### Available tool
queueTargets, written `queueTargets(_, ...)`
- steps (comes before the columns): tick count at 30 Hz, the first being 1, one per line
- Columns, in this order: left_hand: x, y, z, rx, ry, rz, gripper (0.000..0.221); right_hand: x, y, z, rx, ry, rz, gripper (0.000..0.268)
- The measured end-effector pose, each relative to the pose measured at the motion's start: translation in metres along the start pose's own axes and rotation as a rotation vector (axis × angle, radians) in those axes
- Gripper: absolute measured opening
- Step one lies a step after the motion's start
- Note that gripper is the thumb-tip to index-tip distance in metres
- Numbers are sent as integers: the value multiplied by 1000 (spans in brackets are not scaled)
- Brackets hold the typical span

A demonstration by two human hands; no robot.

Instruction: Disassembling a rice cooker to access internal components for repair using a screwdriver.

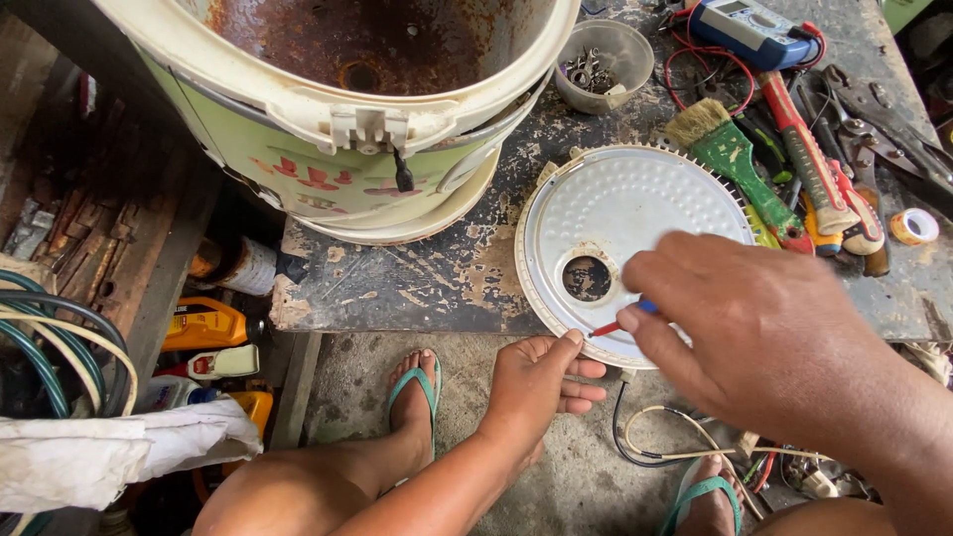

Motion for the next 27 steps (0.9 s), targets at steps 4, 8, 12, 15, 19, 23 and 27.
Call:
queueTargets(4,-1,-2,-1,7,1,-10,28,-1,-8,2,-251,-15,188,13)
queueTargets(8,-3,-4,-2,-3,7,-20,31,3,0,-11,-26,-9,20,46)
queueTargets(12,-4,-5,-4,8,0,-23,31,1,2,3,-326,-101,122,18)
queueTargets(15,-3,-4,-4,-11,0,-16,32,2,-2,1,-482,-37,244,15)
queueTargets(19,-2,-3,-6,-29,-5,-19,31,3,1,-3,-98,117,62,36)
queueTargets(23,-9,-10,-3,-16,-27,-25,31,-3,-5,11,-524,22,293,19)
queueTargets(27,-1,0,-3,-65,-41,-10,34,2,-7,1,-192,207,204,24)
Point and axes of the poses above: each hand's wrist, its own x-axis away from the middle knuckle, its own z-axis out of the back of the hand, y = z × x, the point moved 4 cm from there along -x, towards the middle knuckle, and after that the axes turned 10 degrees about x, right-handed, at the moved point
